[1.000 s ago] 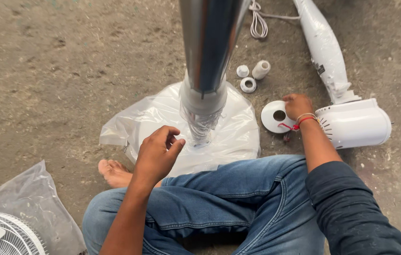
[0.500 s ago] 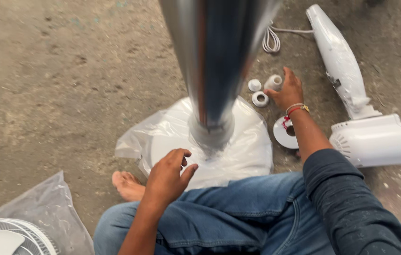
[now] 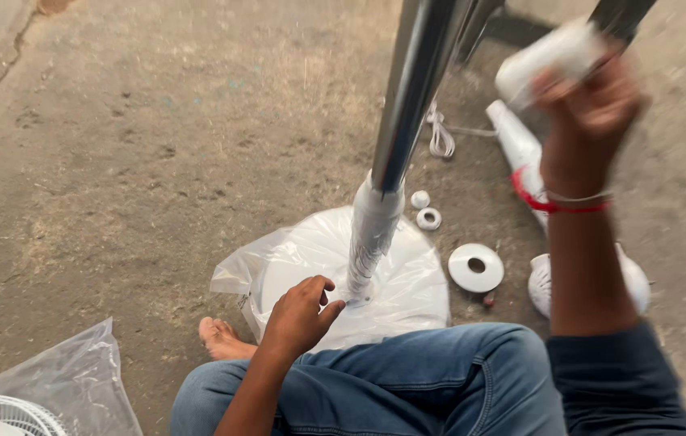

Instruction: The person assembles a stand fan by fitting a pole into the base, sliding a plastic cover over the connection, and then using a screwdriver to tighten components on the upper motor assembly.

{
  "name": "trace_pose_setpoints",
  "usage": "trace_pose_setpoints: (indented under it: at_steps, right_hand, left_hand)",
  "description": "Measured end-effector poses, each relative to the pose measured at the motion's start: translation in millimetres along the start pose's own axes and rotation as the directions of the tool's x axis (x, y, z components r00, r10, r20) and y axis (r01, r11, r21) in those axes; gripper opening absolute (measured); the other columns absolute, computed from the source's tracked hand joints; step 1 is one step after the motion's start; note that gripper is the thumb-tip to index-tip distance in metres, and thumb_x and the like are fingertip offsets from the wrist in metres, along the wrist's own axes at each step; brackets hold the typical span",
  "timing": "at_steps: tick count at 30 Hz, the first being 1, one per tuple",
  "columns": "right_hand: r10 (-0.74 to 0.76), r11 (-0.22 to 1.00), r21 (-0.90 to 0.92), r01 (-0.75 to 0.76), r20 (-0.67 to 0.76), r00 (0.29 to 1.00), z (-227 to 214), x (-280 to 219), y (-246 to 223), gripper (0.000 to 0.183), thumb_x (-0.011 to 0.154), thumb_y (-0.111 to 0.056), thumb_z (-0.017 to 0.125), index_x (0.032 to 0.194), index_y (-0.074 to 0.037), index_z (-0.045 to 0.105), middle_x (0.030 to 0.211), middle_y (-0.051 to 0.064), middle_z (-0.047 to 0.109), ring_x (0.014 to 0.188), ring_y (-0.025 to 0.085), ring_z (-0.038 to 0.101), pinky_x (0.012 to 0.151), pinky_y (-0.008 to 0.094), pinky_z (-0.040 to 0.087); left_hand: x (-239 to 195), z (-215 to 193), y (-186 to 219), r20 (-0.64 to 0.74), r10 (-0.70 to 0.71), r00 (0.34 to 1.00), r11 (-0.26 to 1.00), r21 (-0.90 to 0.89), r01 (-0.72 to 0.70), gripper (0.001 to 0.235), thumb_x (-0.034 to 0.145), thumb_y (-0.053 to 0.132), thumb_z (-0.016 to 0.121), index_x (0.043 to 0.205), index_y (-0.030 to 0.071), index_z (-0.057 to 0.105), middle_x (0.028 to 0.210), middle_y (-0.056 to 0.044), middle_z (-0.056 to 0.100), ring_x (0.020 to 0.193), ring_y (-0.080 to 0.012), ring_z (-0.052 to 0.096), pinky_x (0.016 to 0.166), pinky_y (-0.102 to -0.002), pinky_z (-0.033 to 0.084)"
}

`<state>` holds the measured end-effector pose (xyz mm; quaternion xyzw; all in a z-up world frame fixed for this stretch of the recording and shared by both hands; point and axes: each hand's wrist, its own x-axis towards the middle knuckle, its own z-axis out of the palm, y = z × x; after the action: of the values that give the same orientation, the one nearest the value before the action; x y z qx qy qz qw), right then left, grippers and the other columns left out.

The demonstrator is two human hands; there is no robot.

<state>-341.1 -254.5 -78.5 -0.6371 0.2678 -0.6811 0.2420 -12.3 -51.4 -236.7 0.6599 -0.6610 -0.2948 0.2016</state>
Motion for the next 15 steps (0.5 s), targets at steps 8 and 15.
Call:
trace_pose_setpoints:
  at_steps: [8, 15]
  right_hand:
    - [-0.156, 0.964, 0.260, 0.058, 0.373, 0.915, 67, 80, -205, 0.016, 0.117, -0.021, 0.064, 0.121, -0.006, 0.068, 0.116, 0.009, 0.075, 0.113, 0.019, 0.076, 0.096, 0.035, 0.066]
    - [-0.247, 0.969, 0.107, 0.223, 0.402, 0.882, 115, 66, -237, 0.014, 0.105, -0.010, 0.074, 0.115, 0.000, 0.070, 0.106, 0.011, 0.075, 0.089, 0.017, 0.077, 0.086, 0.032, 0.067]
  left_hand:
    - [-12, -11, -4, -0.027, -0.090, 0.996, 0.996, -0.029, 0.089, 0.040, 0.086, 0.036, 0.076, 0.114, 0.008, 0.067, 0.097, -0.009, 0.075, 0.095, -0.0263, 0.072, 0.084, -0.041, 0.055]
    - [-15, -15, -2, -0.032, -0.066, 0.997, 0.998, -0.024, 0.065, 0.041, 0.087, 0.036, 0.075, 0.115, 0.007, 0.068, 0.098, -0.010, 0.076, 0.095, -0.0261, 0.072, 0.085, -0.041, 0.056]
